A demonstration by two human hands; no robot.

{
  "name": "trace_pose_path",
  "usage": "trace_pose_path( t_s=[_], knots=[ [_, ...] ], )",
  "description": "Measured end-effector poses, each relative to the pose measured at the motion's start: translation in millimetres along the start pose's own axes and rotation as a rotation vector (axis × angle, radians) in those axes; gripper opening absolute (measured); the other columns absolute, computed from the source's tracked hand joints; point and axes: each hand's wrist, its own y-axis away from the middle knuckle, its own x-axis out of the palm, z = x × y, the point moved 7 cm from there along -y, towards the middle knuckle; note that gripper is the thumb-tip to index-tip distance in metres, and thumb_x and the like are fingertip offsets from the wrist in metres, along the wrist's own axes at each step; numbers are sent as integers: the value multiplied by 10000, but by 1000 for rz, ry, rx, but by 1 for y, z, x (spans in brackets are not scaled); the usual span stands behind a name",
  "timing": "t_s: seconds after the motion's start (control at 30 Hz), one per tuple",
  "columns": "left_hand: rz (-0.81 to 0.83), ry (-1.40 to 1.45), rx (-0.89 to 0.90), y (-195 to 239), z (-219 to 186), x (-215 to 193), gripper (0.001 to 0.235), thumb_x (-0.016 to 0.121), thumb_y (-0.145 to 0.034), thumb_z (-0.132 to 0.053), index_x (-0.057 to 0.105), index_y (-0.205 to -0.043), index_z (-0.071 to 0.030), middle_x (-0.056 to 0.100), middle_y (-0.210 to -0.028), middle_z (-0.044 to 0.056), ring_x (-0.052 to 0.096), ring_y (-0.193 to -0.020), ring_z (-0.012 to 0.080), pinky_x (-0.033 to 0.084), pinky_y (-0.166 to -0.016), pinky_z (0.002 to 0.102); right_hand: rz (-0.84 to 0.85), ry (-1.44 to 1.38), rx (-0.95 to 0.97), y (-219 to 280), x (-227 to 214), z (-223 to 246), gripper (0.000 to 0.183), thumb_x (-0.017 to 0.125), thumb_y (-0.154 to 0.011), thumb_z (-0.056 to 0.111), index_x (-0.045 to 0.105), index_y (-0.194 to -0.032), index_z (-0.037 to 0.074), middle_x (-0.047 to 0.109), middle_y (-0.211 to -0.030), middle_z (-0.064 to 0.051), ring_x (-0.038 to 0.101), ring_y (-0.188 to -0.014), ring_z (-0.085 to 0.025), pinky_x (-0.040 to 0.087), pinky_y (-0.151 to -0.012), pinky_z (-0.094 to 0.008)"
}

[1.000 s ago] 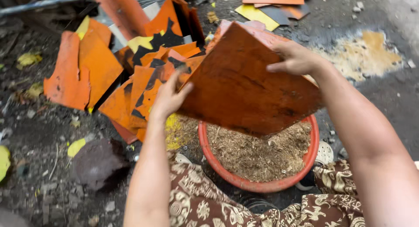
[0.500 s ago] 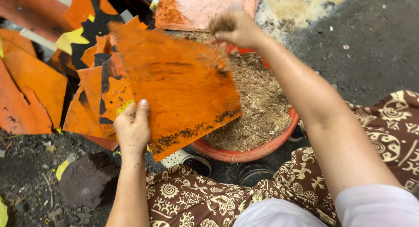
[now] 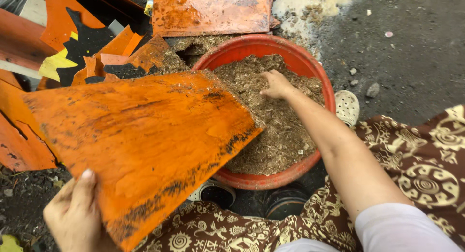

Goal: The person scrubs orange rectangular tiles with a handful of fibrous material, repeatedly rubbing the surface and rinsing the material in a red basin. The person handles multiple tiles one at a time, turning them over and continuing to scrub both sides.

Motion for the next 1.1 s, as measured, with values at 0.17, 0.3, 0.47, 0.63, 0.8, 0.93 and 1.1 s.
trace_pose_path(
  t_s=[0.17,0.3,0.47,0.63,0.8,0.93,1.1],
  knots=[
    [-9,-88,-7,-1,6,-31,237,669,-1051,-93,671,-1171,112,726,-1135,130,689,-1023,166,537,-944,279,347,181,154,-3,38,20,1214,956,-683,230,180,-1591,454,-150,-1702,-98,-72,-1530,-501,215,-1192,-682],
    [-30,-127,-61,-11,20,-33,240,672,-1052,-93,669,-1155,123,719,-1103,126,676,-1004,165,528,-922,281,413,342,151,-21,75,9,1191,943,-705,277,152,-1565,511,-240,-1686,-68,-136,-1511,-513,146,-1152,-765],
    [-37,-159,-99,-15,14,-27,245,675,-1052,-93,667,-1134,137,710,-1062,120,660,-979,163,518,-894,282,-34,379,7,-74,92,-21,548,690,-987,344,464,-1479,434,191,-1663,-152,288,-1434,-538,410,-1024,-747],
    [27,-164,-100,-9,8,-10,253,678,-1053,-94,665,-1114,152,702,-1022,115,643,-955,161,507,-866,284,-160,261,-55,-65,89,-53,633,701,-890,129,572,-1463,366,451,-1565,-140,480,-1372,-425,517,-1081,-513],
    [49,-81,-171,4,3,69,269,677,-1027,-112,675,-1113,142,698,-988,104,626,-903,153,496,-812,289,-200,-57,-88,-44,13,-44,837,926,-691,299,555,-1436,207,509,-1428,-209,539,-1286,-415,455,-1073,-480],
    [157,-5,-273,-15,22,147,288,645,-975,-184,680,-1125,60,735,-1044,97,671,-927,151,540,-844,291,-283,-342,-264,-6,-40,-3,902,931,-677,339,547,-1467,131,618,-1456,-122,617,-1344,-295,467,-1164,-419],
    [229,263,-312,-46,54,162,496,583,-1023,-284,495,-1392,34,622,-1284,155,611,-1115,235,521,-929,378,-156,-645,-418,38,-64,92,1034,924,-622,409,443,-1502,160,525,-1509,-100,545,-1387,-289,449,-1170,-453]
  ],
)
